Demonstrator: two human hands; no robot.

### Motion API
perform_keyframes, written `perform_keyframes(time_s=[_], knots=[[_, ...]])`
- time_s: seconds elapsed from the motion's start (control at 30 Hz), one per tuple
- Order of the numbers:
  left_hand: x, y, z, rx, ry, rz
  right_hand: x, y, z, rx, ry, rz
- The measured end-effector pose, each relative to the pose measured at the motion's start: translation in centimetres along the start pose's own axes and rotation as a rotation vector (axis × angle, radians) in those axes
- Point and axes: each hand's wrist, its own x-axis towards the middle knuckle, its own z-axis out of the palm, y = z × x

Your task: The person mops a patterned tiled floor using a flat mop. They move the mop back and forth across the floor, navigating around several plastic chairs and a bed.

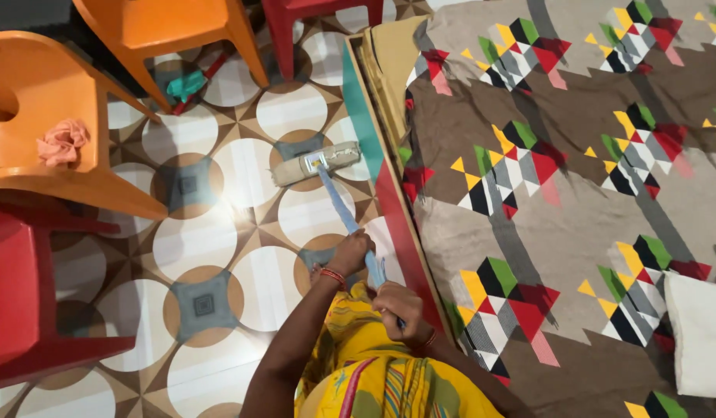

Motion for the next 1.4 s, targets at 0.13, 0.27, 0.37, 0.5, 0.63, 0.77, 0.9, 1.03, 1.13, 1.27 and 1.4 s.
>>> perform_keyframes(time_s=[0.13, 0.27, 0.37, 0.5, 0.63, 0.77, 0.9, 1.03, 1.13, 1.27, 1.4], knots=[[0.0, 1.1, -1.0, 0.025, -0.051, -0.070, 1.3, -0.3, 0.4, -0.011, 0.092, -0.093], [-1.4, 1.8, -0.2, -0.006, -0.011, -0.106, 1.0, -0.1, 0.9, 0.033, 0.095, -0.129], [-2.0, 0.7, 0.5, -0.021, 0.021, -0.111, 0.2, 0.7, 1.6, 0.045, 0.074, -0.064], [-0.6, -2.0, 1.2, -0.011, 0.099, -0.062, -0.5, 3.1, 1.7, -0.108, -0.056, 0.025], [2.2, -5.0, 0.5, 0.000, 0.079, -0.117, 0.0, 7.9, 2.1, -0.022, -0.071, 0.013], [6.1, -7.5, -1.3, 0.051, 0.034, -0.165, 0.0, 13.1, 2.7, -0.051, -0.030, 0.015], [7.7, -8.8, -3.1, 0.053, 0.052, -0.209, -0.4, 16.1, 3.2, -0.051, -0.028, 0.046], [6.6, -8.9, -3.8, 0.081, 0.077, -0.220, -0.8, 15.6, 4.4, -0.078, -0.046, 0.040], [5.5, -8.8, -4.3, 0.046, -0.003, -0.224, -0.2, 14.1, 5.2, -0.063, -0.046, 0.041], [3.9, -7.5, -3.6, 0.067, 0.016, -0.175, 0.5, 10.9, 4.5, -0.062, -0.024, 0.012], [2.6, -3.5, -0.7, 0.062, 0.074, -0.208, -0.3, 5.9, 1.9, -0.027, -0.058, 0.084]])
